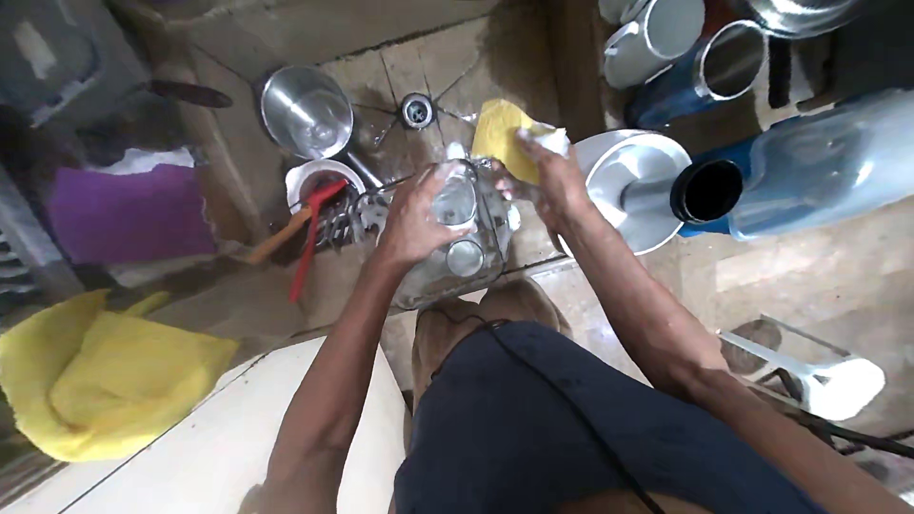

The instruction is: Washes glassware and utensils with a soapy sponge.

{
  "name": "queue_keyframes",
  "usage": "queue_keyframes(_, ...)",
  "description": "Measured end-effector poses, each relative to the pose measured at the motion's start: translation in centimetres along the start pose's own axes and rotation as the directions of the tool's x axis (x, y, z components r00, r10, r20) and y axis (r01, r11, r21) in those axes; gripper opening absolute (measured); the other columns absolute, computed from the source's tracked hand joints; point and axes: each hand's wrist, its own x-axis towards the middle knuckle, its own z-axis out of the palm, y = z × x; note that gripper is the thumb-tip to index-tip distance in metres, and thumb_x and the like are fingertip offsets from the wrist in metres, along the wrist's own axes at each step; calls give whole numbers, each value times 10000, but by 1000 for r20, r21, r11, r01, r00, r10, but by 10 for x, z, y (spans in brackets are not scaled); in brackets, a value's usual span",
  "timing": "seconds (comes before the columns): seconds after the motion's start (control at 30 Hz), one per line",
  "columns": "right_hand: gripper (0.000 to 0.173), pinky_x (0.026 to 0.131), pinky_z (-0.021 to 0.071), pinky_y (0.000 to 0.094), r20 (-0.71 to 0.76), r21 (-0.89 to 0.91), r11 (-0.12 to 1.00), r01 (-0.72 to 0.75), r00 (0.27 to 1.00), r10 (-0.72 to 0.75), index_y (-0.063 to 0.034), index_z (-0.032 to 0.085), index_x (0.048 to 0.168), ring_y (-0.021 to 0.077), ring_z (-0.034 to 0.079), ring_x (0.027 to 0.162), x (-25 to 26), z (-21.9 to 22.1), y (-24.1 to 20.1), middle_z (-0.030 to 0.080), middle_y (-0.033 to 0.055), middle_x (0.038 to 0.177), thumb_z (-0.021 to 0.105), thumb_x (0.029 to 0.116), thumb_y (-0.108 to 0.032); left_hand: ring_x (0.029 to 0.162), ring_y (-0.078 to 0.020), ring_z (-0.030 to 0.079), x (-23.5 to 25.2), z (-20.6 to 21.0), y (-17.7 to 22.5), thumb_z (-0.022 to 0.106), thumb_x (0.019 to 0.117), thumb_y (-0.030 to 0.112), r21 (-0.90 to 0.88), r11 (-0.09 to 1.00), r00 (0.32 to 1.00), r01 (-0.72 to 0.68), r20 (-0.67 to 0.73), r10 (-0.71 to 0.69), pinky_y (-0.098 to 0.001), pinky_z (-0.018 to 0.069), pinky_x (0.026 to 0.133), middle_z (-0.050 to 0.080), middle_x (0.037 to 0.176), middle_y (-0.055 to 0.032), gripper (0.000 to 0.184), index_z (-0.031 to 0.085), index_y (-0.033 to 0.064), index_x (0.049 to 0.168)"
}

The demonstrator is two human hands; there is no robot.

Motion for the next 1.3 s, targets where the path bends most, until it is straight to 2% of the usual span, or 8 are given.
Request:
queue_keyframes(0.2,420,652,651,436,-67,32,999,22,998,-19,-69,533,1396,296,732,823,-6,-2,18,700,174,1114,626,1036,-264,1287,-305,588,-22,2,10,905,773,282,43,998,998,43,54,-45,-539,480,1080,599,1408,-143,744,572,113,1417)
queue_keyframes(0.4,403,703,650,402,-62,-113,989,90,993,-97,-67,586,1362,241,737,849,-24,3,22,713,147,1112,655,1017,-264,1176,-353,650,-21,10,9,894,764,417,187,982,999,-31,43,23,-592,525,986,641,1322,-182,737,611,69,1348)
queue_keyframes(0.57,432,857,615,436,-44,-436,878,197,970,-239,-36,635,1288,223,725,931,-28,-9,26,726,144,1077,673,996,-352,1213,-324,645,-14,8,9,786,819,577,273,953,989,-132,102,108,-566,531,1000,651,1340,-148,695,668,85,1296)
queue_keyframes(0.67,422,1019,535,476,43,-564,749,348,918,-394,-27,634,1318,261,675,1128,-31,-19,24,698,171,1212,701,979,-271,1195,-319,652,-10,3,23,751,865,558,301,947,989,-113,130,76,-577,536,976,657,1332,-130,624,686,97,1279)
queue_keyframes(0.87,291,846,572,535,230,-736,514,440,877,-422,61,675,1092,360,700,922,-41,-51,-6,698,236,980,769,900,-136,1126,-311,682,13,23,90,763,903,364,278,960,997,-38,-56,56,-564,545,955,709,1210,-141,395,734,72,1167)
queue_keyframes(1.03,411,719,575,539,265,-839,250,484,764,-588,-22,665,1254,353,702,828,-56,-102,-33,708,189,975,774,881,-157,906,-198,727,49,83,110,712,938,214,93,996,953,-8,-300,36,-428,596,828,747,982,-114,194,754,34,997)
queue_keyframes(1.17,390,839,563,574,220,-851,307,426,820,-529,-18,692,1216,355,710,959,-65,-149,-71,726,193,1038,751,872,-190,903,-299,704,66,125,105,725,920,144,45,999,997,23,-77,-20,-541,585,793,714,1024,-163,181,717,38,1067)
queue_keyframes(1.3,426,960,573,378,191,-713,511,480,834,-517,-55,675,1268,137,694,1060,-81,-198,-113,733,83,1136,762,875,-191,1262,-352,598,85,167,138,866,810,192,-63,996,967,-56,243,70,-546,494,1061,593,1399,-198,693,570,40,1417)
